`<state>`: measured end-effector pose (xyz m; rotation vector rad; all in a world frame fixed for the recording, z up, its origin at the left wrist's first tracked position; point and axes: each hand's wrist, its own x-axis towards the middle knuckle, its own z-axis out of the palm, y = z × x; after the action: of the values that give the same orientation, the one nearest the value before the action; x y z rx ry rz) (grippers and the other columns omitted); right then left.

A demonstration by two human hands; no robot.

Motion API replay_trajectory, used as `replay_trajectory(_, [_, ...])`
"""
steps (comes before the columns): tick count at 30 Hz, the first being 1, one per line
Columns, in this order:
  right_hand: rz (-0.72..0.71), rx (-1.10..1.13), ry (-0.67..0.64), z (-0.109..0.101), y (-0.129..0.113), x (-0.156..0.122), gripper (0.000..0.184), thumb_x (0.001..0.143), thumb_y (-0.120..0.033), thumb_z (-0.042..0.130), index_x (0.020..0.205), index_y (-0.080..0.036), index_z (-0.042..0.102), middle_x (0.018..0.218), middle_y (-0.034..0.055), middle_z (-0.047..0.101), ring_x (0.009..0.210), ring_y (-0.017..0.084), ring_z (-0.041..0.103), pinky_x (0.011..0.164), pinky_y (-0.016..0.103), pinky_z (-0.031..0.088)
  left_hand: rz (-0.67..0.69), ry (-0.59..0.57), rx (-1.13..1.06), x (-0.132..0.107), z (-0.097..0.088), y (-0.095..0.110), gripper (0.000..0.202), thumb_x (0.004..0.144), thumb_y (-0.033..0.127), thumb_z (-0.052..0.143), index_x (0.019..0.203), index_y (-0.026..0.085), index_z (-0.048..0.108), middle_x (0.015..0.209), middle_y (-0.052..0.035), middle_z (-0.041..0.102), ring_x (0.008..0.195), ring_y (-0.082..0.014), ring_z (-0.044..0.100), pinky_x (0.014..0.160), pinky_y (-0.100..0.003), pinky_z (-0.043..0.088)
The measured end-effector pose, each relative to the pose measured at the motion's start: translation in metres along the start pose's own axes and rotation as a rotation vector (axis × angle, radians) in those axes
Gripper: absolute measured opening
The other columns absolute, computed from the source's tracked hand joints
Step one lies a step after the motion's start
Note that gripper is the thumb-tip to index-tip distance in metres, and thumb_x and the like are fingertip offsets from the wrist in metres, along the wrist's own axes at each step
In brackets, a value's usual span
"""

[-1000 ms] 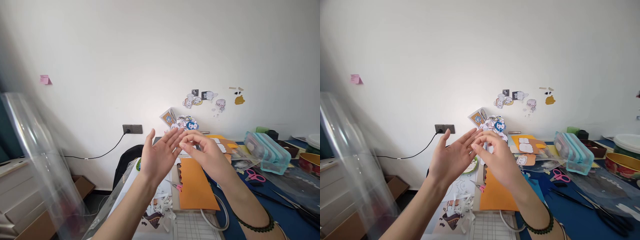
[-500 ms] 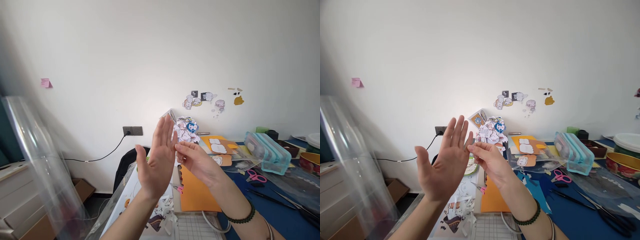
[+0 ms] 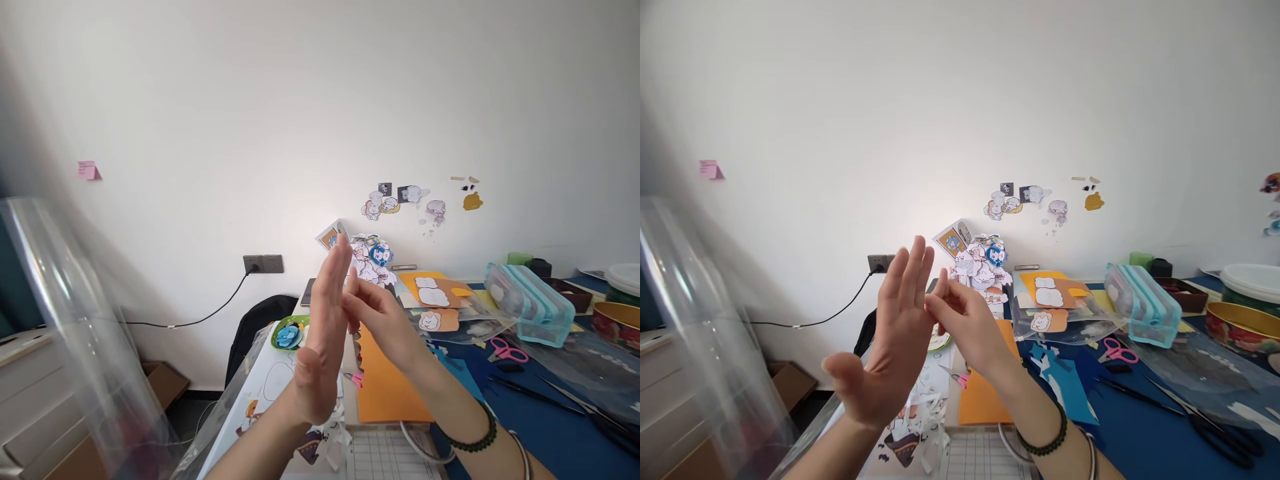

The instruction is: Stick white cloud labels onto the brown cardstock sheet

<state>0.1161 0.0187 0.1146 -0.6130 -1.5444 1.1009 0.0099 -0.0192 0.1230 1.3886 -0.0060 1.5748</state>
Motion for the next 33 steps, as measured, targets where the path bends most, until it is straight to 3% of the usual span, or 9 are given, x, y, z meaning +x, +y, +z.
replay_trajectory(6, [-0.009, 0.004, -0.106, -0.006, 0.0, 0.001, 0.03, 0.088, -0.045, 0.056, 0.072, -0.02, 0.053, 0.066, -0.0022, 0.053, 0.06, 0.011, 0.05, 0.06, 0.028, 0.041, -0.128, 0.119, -0.258, 0.011, -0.011, 0.008, 0.067, 0.089, 0.067, 0.022, 0.138, 0.03, 0.047, 0.151, 0.0026, 0.038, 0.146, -0.0219, 0.013, 0.116, -0.039, 0.024])
replay_trajectory(13, [-0.039, 0.25, -0.282, -0.012, 0.024, 0.009, 0.027, 0.087, -0.043, 0.06, 0.074, -0.02, 0.054, 0.063, -0.0031, 0.054, 0.057, 0.01, 0.051, 0.057, 0.027, 0.039, -0.275, 0.286, -0.557, 0.02, -0.018, 0.011, 0.07, 0.092, 0.057, 0.029, 0.148, 0.015, 0.025, 0.147, -0.0119, 0.043, 0.138, -0.0244, 0.036, 0.111, -0.049, 0.032])
replay_trajectory(18, [-0.017, 0.269, -0.321, -0.018, 0.028, 0.012, 0.02, 0.086, -0.041, 0.061, 0.082, -0.021, 0.058, 0.067, -0.0033, 0.056, 0.059, 0.01, 0.052, 0.059, 0.027, 0.04, -0.267, 0.294, -0.526, 0.021, -0.022, 0.012, 0.068, 0.093, 0.055, 0.029, 0.147, 0.014, 0.026, 0.146, -0.0129, 0.044, 0.139, -0.0246, 0.034, 0.109, -0.051, 0.034])
replay_trajectory(21, [0.023, 0.249, -0.319, -0.019, 0.022, 0.011, 0.021, 0.088, -0.04, 0.06, 0.088, -0.02, 0.061, 0.075, -0.0015, 0.057, 0.064, 0.011, 0.056, 0.065, 0.028, 0.043, -0.186, 0.206, -0.376, 0.021, -0.024, 0.01, 0.069, 0.092, 0.063, 0.019, 0.145, 0.021, 0.033, 0.152, -0.0061, 0.036, 0.143, -0.0231, 0.023, 0.11, -0.048, 0.035])
replay_trajectory(25, [0.105, 0.157, -0.184, -0.016, 0.015, 0.01, 0.031, 0.088, -0.048, 0.055, 0.089, -0.017, 0.062, 0.078, 0.0006, 0.059, 0.066, 0.012, 0.058, 0.068, 0.029, 0.044, -0.001, -0.009, -0.009, 0.015, -0.024, -0.001, 0.073, 0.087, 0.071, 0.01, 0.141, 0.032, 0.04, 0.157, 0.0041, 0.025, 0.146, -0.0255, 0.011, 0.113, -0.047, 0.028])
replay_trajectory(29, [0.069, 0.056, -0.152, -0.011, 0.012, 0.008, 0.033, 0.087, -0.048, 0.056, 0.073, -0.019, 0.055, 0.066, -0.001, 0.055, 0.064, 0.013, 0.055, 0.066, 0.029, 0.043, 0.087, -0.188, 0.29, 0.006, -0.024, -0.007, 0.078, 0.083, 0.076, 0.01, 0.146, 0.034, 0.029, 0.159, 0.0044, 0.015, 0.146, -0.0298, 0.006, 0.115, -0.049, 0.02])
replay_trajectory(33, [0.039, -0.017, -0.161, -0.011, 0.008, 0.005, 0.031, 0.088, -0.048, 0.055, 0.074, -0.021, 0.053, 0.065, -0.0007, 0.054, 0.064, 0.014, 0.053, 0.063, 0.03, 0.042, 0.14, -0.373, 0.541, 0.0, -0.031, -0.01, 0.081, 0.081, 0.077, 0.019, 0.15, 0.035, 0.014, 0.161, 0.0029, 0.002, 0.145, -0.035, -0.003, 0.115, -0.054, 0.013])
